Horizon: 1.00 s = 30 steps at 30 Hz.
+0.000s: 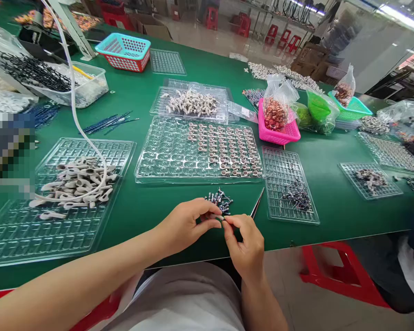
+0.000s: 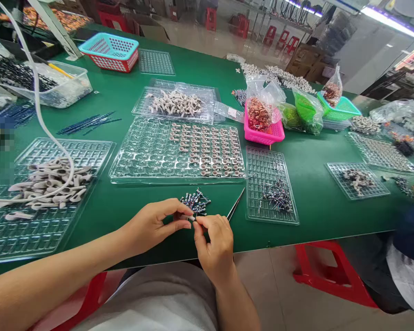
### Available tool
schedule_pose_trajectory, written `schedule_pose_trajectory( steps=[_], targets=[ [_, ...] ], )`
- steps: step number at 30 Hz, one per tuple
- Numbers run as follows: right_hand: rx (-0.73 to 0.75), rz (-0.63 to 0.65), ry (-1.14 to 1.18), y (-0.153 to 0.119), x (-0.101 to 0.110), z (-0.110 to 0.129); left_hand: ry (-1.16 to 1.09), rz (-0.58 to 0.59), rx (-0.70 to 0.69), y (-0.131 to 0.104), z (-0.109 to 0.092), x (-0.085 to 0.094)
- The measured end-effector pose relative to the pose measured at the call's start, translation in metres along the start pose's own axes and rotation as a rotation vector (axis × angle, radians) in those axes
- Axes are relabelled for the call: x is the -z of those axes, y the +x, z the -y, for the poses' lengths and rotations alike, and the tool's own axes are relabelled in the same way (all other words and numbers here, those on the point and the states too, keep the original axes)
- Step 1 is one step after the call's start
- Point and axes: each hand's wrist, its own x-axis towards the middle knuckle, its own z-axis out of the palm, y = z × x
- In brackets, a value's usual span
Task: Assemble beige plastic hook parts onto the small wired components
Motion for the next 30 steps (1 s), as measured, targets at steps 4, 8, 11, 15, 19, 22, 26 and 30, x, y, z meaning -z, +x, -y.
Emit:
schedule_pose_trajectory(
  steps=[4,8,11,15,19,22,26,30],
  targets=[
    [0.012,0.002,0.021,-0.0007,0.0009,0.0006,-0.022,-0.020,-0.040,0.0000,0.0010,-0.0022],
    [-0.002,0.007,0.087,-0.0010,0.0027,0.0007,-0.084,-0.009,-0.042,-0.0007,0.0021,-0.0029],
    [-0.043,0.014,0.157,-0.0011,0.0041,0.0003,-0.136,0.003,-0.036,-0.0013,0.0024,-0.0029],
    [-0.107,0.012,0.211,-0.0023,0.0055,-0.0005,-0.183,0.007,-0.046,-0.0015,0.0018,-0.0029],
    [-0.116,0.005,0.236,-0.0037,0.0056,-0.0012,-0.190,0.005,-0.073,-0.0015,0.0008,-0.0026],
    [-0.102,0.004,0.249,-0.0035,0.0054,-0.0021,-0.186,0.004,-0.084,-0.0017,0.0009,-0.0028],
    [-0.134,0.031,0.322,-0.0025,0.0068,-0.0033,-0.186,0.019,-0.098,-0.0022,0.0013,-0.0033],
    [-0.176,0.054,0.370,-0.0032,0.0087,-0.0035,-0.167,0.038,-0.135,-0.0024,0.0019,-0.0031]
  ],
)
